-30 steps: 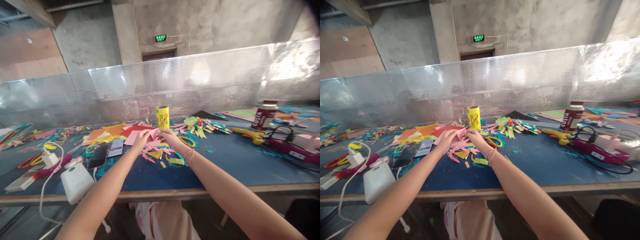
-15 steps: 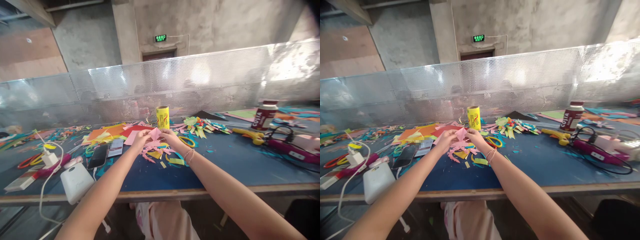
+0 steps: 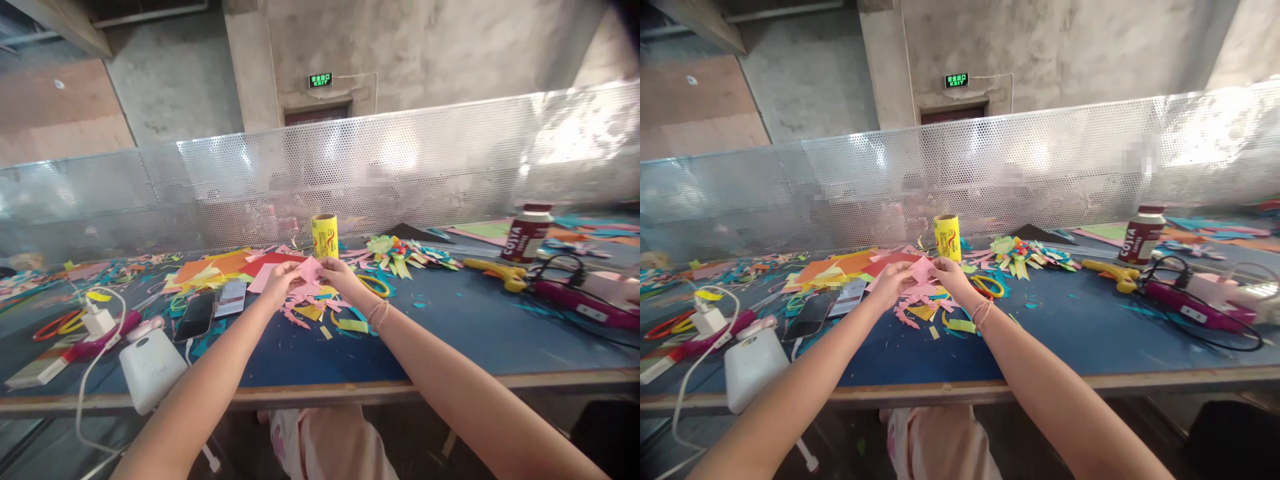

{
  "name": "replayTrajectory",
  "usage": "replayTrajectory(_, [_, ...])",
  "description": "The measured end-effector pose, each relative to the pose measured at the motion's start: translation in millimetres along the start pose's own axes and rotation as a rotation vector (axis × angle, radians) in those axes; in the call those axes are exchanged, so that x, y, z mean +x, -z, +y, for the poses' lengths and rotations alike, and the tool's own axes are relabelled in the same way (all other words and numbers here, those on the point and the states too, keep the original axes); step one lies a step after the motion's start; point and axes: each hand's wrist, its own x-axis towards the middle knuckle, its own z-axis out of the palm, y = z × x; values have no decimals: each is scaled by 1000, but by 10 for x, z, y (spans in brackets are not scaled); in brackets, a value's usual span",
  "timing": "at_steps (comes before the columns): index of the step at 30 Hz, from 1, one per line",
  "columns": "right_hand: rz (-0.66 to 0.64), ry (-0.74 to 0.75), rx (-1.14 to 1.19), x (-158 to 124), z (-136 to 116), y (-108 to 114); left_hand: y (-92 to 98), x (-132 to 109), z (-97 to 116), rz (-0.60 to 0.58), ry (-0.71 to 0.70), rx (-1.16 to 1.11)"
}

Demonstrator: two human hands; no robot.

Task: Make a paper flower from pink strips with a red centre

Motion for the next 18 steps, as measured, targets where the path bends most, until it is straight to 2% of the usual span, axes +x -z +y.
replayTrajectory(6, [14,-27,59,50,20,27,2,20,-27,0,9,0])
replayTrajectory(9, [22,-54,92,54,3,46,6,32,-46,39,57,-7])
replayTrajectory(12, [35,-78,135,38,-19,52,11,32,-46,28,92,-22])
replayTrajectory(18, [63,-88,147,35,-10,55,22,35,-28,51,83,-47])
